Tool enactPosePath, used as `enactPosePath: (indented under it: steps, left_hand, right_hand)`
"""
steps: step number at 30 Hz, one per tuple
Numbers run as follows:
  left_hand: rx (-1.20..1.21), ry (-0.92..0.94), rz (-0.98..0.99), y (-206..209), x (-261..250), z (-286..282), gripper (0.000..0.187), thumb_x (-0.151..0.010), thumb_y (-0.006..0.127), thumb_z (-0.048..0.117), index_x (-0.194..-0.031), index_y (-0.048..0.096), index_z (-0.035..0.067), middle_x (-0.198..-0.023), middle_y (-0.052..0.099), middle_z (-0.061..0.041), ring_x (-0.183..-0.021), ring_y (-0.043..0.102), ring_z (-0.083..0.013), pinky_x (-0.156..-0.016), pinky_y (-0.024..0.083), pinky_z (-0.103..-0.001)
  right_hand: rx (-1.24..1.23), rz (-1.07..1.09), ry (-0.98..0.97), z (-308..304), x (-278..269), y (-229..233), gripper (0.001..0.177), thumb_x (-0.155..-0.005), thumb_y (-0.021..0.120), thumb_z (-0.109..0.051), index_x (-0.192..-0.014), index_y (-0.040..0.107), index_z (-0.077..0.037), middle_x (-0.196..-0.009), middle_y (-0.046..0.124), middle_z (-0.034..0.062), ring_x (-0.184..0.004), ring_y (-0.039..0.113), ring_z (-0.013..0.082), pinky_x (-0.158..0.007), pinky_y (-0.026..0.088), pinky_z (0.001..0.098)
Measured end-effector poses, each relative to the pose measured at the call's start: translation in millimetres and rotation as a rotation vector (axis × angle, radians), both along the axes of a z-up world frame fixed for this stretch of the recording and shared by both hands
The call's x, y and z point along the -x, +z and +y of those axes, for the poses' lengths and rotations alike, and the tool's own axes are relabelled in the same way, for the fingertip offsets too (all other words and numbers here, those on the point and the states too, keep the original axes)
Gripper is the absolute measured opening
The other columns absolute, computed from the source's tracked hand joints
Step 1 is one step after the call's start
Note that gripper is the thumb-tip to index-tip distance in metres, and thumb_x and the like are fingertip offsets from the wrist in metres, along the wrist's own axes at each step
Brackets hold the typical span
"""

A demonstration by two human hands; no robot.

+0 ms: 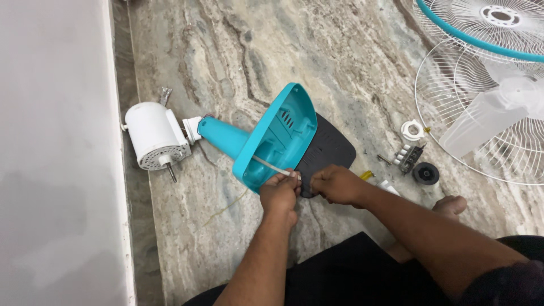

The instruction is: The person connects a white power cord to a white fan motor and then to a teal fan housing. They route the cord through the housing and align the motor with the housing, preparing to assemble the fan components.

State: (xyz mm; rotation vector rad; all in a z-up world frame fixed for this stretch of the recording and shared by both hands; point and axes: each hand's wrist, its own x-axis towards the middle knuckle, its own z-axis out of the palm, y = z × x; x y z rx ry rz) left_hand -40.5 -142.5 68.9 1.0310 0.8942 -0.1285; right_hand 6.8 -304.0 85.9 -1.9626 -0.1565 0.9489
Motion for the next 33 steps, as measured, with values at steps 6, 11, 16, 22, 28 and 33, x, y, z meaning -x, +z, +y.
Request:
enactPosePath:
  steps: [6, 11, 16, 22, 28, 33]
  left_hand:
    - [-0.074, -0.093, -0.038, 22.9, 2.2, -4.7, 0.030, -0.095, 0.068, 0.012, -0.121, 0.068, -0.003, -0.090, 0.073, -0.006, -0.074, 0.063, -0.0122, -0.064, 0.051, -0.027]
    - [-0.576, -0.425, -0.094, 59.8, 20.3, -2.8, 0.037, -0.090, 0.073, 0.023, -0.116, 0.072, -0.003, -0.081, 0.070, -0.015, -0.065, 0.061, -0.0196, -0.063, 0.049, -0.037]
    - [-1.075, -1.073, 0.195, 93.6, 33.8, 69.9, 0.051, -0.083, 0.077, 0.050, -0.099, 0.077, 0.002, -0.102, 0.075, -0.020, -0.099, 0.072, -0.0367, -0.089, 0.054, -0.047]
    - [-1.082, -1.035, 0.480, 57.0, 41.8, 135.9, 0.045, -0.084, 0.079, 0.039, -0.108, 0.077, 0.002, -0.109, 0.076, -0.021, -0.105, 0.074, -0.0348, -0.092, 0.057, -0.045]
    - [-1.351, -0.881, 0.282, -33.3, 46.5, 133.3, 0.038, -0.085, 0.074, 0.026, -0.118, 0.070, 0.008, -0.116, 0.070, -0.022, -0.106, 0.068, -0.0411, -0.090, 0.055, -0.050]
    - [-0.819, -1.039, 0.124, -74.1, 39.4, 125.6, 0.033, -0.081, 0.070, 0.016, -0.112, 0.077, 0.007, -0.108, 0.076, -0.019, -0.096, 0.076, -0.0347, -0.085, 0.060, -0.043]
  right_hand:
    - [-0.003, 0.045, -0.111, -8.1, 9.0, -7.2, 0.031, -0.094, 0.066, -0.033, -0.092, 0.074, -0.003, -0.069, 0.067, 0.0075, -0.058, 0.064, 0.0142, -0.057, 0.053, 0.0317]
    - [0.260, -0.353, -0.153, -24.0, -7.0, -7.1, 0.032, -0.088, 0.072, -0.042, -0.102, 0.077, -0.014, -0.082, 0.076, 0.0076, -0.073, 0.075, 0.0221, -0.069, 0.057, 0.0363]
    - [0.623, -0.350, -0.114, -68.2, -25.1, 15.5, 0.034, -0.089, 0.071, -0.045, -0.112, 0.075, -0.021, -0.095, 0.078, 0.0075, -0.092, 0.075, 0.0277, -0.081, 0.058, 0.0440]
    - [0.707, -0.376, 0.328, -86.5, -17.2, 40.2, 0.054, -0.069, 0.092, -0.046, -0.115, 0.073, -0.025, -0.114, 0.071, 0.0022, -0.112, 0.067, 0.0238, -0.092, 0.056, 0.0412]
    - [0.872, -0.437, 0.433, -64.2, -6.7, 44.7, 0.031, -0.086, 0.077, -0.037, -0.114, 0.071, -0.025, -0.125, 0.063, -0.0008, -0.126, 0.060, 0.0225, -0.096, 0.057, 0.0413]
    - [0.979, -0.453, 0.179, -81.7, -20.0, 43.3, 0.031, -0.090, 0.075, -0.029, -0.120, 0.070, -0.023, -0.129, 0.062, 0.0021, -0.128, 0.058, 0.0263, -0.099, 0.056, 0.0435]
